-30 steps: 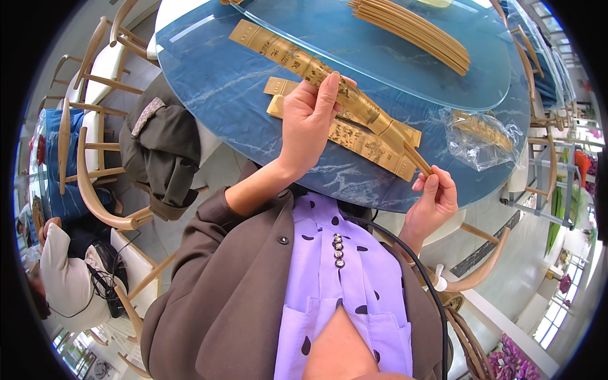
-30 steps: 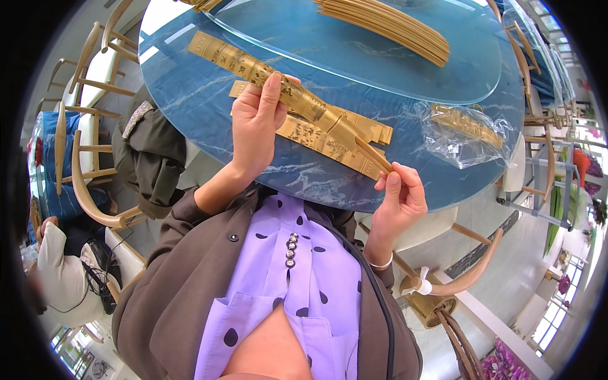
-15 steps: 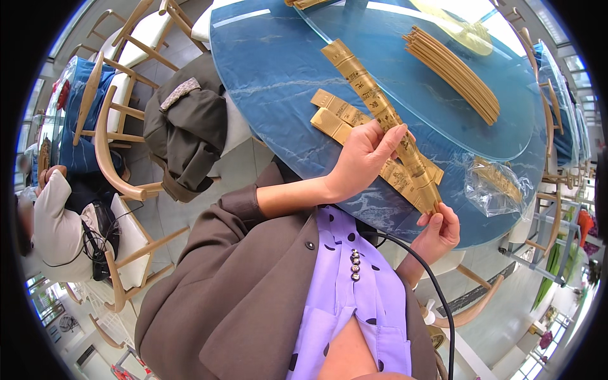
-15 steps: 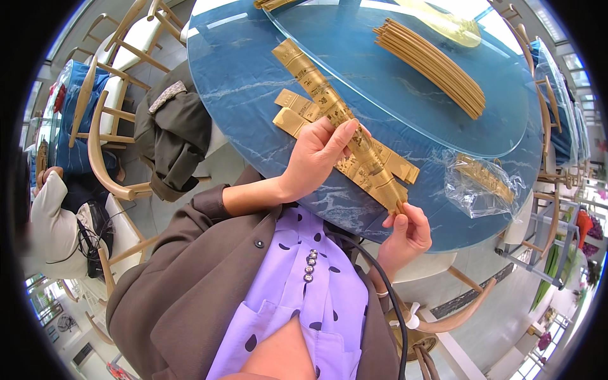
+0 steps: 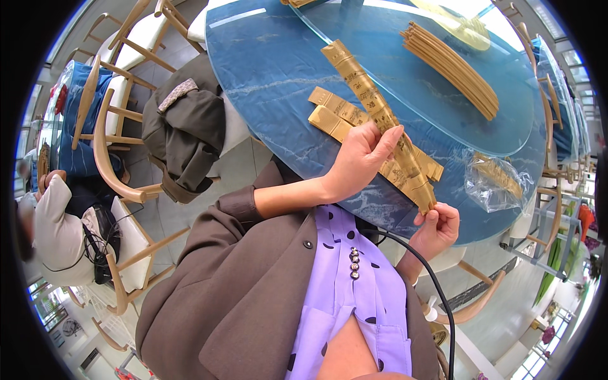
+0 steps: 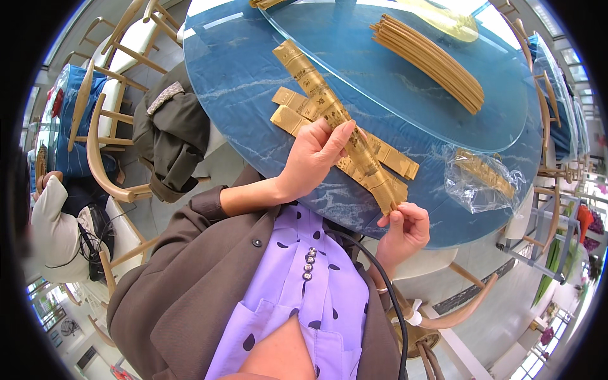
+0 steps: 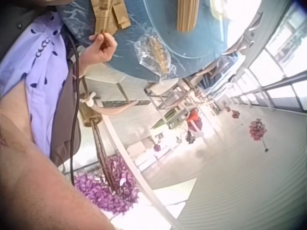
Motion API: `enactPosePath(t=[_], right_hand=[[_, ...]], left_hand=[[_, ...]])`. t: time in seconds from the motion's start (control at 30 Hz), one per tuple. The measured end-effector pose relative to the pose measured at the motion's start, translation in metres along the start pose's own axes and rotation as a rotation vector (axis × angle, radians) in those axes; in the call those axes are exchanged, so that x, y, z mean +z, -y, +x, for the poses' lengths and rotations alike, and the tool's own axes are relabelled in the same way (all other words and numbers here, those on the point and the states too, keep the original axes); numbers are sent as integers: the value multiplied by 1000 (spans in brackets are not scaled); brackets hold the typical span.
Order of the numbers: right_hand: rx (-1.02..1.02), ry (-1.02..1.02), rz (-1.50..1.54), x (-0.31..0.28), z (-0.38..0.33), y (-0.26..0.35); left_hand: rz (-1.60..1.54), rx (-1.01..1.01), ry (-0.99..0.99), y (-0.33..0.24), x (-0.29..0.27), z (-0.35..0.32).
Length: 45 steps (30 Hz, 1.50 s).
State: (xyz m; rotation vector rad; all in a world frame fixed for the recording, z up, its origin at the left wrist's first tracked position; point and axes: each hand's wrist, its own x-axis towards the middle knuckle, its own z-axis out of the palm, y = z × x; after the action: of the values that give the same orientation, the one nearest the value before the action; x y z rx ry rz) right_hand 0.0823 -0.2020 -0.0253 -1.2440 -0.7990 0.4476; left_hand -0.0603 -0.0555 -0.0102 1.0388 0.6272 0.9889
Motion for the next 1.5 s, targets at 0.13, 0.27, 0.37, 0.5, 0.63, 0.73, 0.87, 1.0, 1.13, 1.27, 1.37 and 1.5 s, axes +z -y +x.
enactPosePath(t=[0.13, 0.27, 0.37, 0.5, 0.63, 0.73, 0.87, 1.0, 1.13, 1.27, 1.37, 1.5], right_hand=[[35, 29, -26, 3, 0, 3], [81, 133, -102, 12, 2, 11], [85, 295, -75, 14, 11, 18], [-95, 469, -247, 17, 19, 26], [-191, 562, -330, 25, 23, 33], [-270, 614, -351, 28, 25, 34], [-354, 631, -413, 30, 24, 32], [-386, 629, -440, 33, 22, 34], [-378, 632, -431, 35, 20, 31], [-475, 592, -528, 34, 16, 27], [-592, 565, -705, 36, 23, 32], [-547, 510, -702, 31, 23, 27]], left_hand=[[-20, 28, -7, 2, -1, 3], [-21, 32, -16, -7, -2, 12], [11, 40, -50, -16, -9, 18], [133, 55, -25, -7, -14, 25], [176, 34, -7, -1, -13, 27], [157, 49, -8, 6, -14, 30], [168, 4, 15, 2, -14, 30], [210, 146, -33, 10, -6, 29], [195, 58, -14, 6, -10, 31], [245, 55, 49, 3, -11, 28], [170, 3, 118, 9, -3, 13], [178, 8, 45, 1, -6, 19]])
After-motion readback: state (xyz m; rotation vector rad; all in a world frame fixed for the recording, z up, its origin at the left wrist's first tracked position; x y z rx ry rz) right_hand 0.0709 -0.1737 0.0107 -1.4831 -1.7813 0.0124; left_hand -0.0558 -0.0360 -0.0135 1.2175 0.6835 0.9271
